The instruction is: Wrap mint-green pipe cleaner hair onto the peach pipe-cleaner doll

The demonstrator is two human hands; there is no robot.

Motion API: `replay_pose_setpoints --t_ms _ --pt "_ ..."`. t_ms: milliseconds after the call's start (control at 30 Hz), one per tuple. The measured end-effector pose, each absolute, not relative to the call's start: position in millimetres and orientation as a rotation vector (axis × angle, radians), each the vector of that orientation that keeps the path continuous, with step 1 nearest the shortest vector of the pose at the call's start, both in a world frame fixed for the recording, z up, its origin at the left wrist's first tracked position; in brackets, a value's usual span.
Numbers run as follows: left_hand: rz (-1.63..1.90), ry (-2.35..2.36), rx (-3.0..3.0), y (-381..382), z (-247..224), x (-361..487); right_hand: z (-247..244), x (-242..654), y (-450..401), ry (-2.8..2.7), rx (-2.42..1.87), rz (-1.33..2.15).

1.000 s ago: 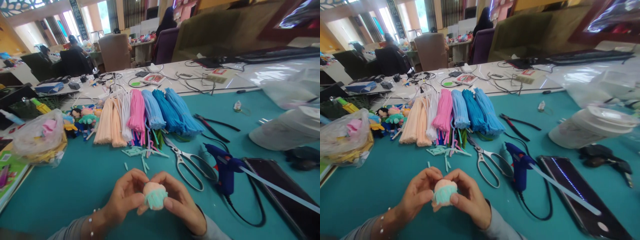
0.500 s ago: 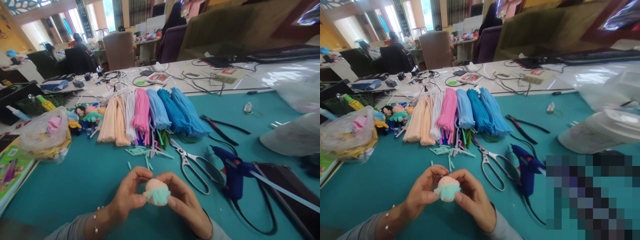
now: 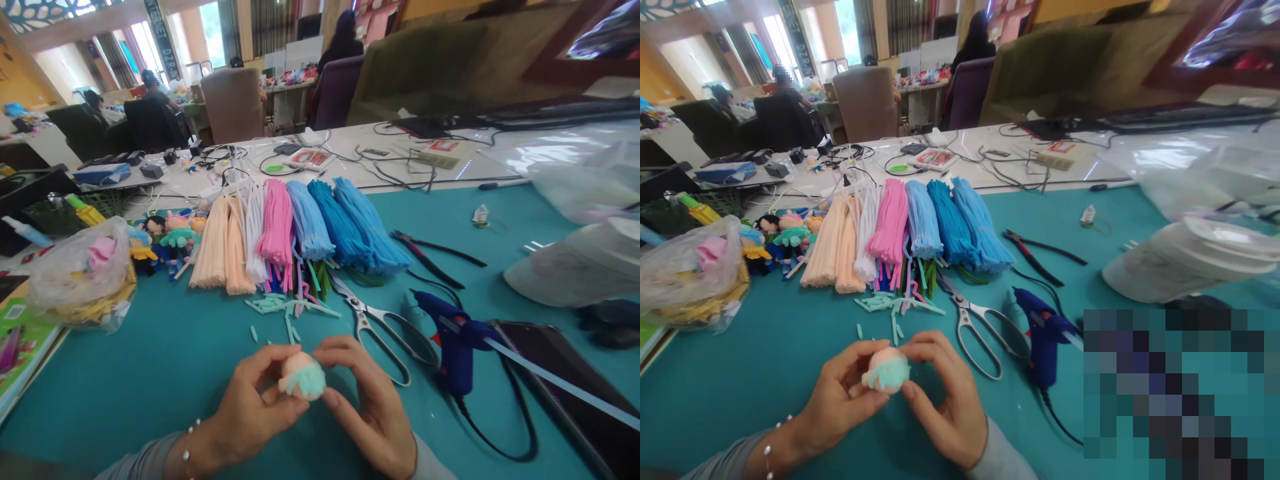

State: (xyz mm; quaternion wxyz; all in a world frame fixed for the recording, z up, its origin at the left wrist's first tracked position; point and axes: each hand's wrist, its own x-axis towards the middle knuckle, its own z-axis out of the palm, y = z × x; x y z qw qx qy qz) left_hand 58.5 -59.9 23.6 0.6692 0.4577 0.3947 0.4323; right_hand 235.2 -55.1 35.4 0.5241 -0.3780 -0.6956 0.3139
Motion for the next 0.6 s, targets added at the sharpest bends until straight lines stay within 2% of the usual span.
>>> replay_pose_setpoints --t_ms 233,600 --pt "0.974 1.057 1.143 -58.7 32.8 55.6 28.8 234.7 -60.5 -1.857 -0.88 0.266" --pt "0.976 1.022 1.177 -59.8 34.5 55.9 27.9 239.3 -54.4 -1.996 -0.839 -0.01"
